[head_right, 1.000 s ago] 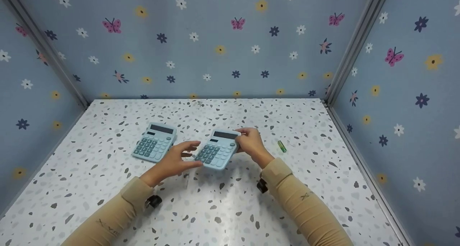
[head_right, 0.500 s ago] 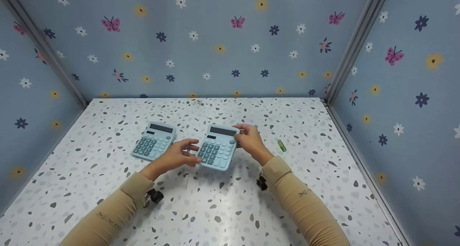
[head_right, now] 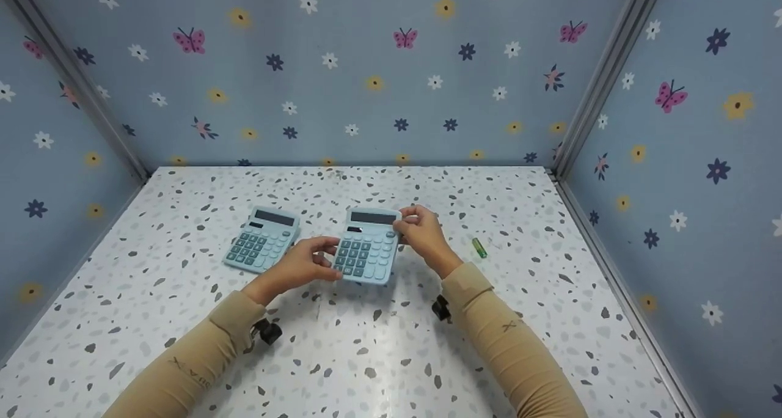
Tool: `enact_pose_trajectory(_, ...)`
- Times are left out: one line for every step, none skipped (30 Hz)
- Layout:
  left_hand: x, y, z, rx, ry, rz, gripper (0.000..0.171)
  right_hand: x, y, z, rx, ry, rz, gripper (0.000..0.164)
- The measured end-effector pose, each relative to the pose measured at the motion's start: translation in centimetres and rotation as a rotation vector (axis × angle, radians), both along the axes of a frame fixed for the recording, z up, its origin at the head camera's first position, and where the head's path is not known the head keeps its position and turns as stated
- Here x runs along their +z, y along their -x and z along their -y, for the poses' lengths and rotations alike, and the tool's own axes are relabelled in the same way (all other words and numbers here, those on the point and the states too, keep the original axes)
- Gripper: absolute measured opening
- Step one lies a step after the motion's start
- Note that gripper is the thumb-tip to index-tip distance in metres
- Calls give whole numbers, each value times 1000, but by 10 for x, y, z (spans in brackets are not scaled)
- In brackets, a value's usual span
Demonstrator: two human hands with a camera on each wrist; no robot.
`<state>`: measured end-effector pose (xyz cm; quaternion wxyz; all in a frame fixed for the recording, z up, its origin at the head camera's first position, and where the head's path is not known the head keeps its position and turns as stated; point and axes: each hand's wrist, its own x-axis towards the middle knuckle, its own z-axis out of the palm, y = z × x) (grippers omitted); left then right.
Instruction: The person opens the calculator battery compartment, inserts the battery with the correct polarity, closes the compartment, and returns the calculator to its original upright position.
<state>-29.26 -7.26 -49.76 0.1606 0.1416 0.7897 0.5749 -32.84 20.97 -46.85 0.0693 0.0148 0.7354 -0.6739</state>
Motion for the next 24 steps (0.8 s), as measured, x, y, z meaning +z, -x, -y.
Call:
enact_pose_trajectory(1,0,0,2,0,-2,77,0,1,1,-16,8,0,20)
enact_pose_trajectory(1,1,-1,6,0,-3,77,0,1,2,-30,16,0,19)
enact_pose_trajectory(2,1,-1,10,3,-4,76,1,2,3,-46,21,-1,17)
enact_pose_trajectory(2,1,-1,16,6,-7,76,1,2,4,-60,27,-2,17)
enact_pose_trajectory(3,1,-2,22,10,-7,77,1,3,5,-71,34,-5,16)
enact_pose_trajectory(4,2,-2,27,16,-8,78,1,3,6,-83,40,-7,16)
enact_pose_trajectory(5,2,-3,32,18,-9,79,1,4,7,-95,46,-10,16)
enact_pose_trajectory(6,2,-4,36,21,-9,80,0,4,7,-104,51,-13,16)
enact_pose_trajectory(6,2,-5,40,26,-11,81,0,5,8,-114,51,-15,15)
enact_pose_trajectory(7,3,-5,44,31,-13,82,0,5,8,-121,50,-17,16)
enact_pose_trajectory(8,3,-6,48,37,-13,83,0,6,8,-125,49,-20,16)
enact_pose_trajectory(8,4,-8,53,46,-18,84,0,6,8,-132,45,-23,16)
enact_pose_trajectory(8,4,-9,58,54,-21,84,0,7,8,-134,42,-26,17)
enact_pose_trajectory(9,5,-10,65,61,-22,84,0,7,8,-133,37,-27,19)
enact_pose_trajectory(9,6,-11,70,67,-25,84,1,8,8,-132,29,-26,21)
enact_pose_trajectory(9,7,-12,74,73,-30,84,1,8,8,-128,22,-27,24)
enact_pose_trajectory(9,8,-13,75,77,-33,83,2,8,8,-123,15,-29,28)
enact_pose_trajectory(10,9,-14,79,81,-37,82,2,8,8,-118,8,-29,31)
enact_pose_trajectory(10,11,-15,80,81,-40,81,2,9,7,-109,-2,-28,35)
enact_pose_trajectory(11,12,-16,84,82,-41,81,3,9,7,-103,-9,-26,39)
enact_pose_trajectory(12,13,-16,86,85,-42,81,3,9,6,-99,-12,-25,43)
enact_pose_trajectory(12,14,-17,89,83,-43,80,3,9,6,-95,-15,-24,46)
enact_pose_trajectory(13,15,-18,92,82,-38,79,3,9,6,-92,-17,-20,49)
enact_pose_trajectory(14,16,-19,96,81,-34,78,3,10,6,-91,-20,-15,53)
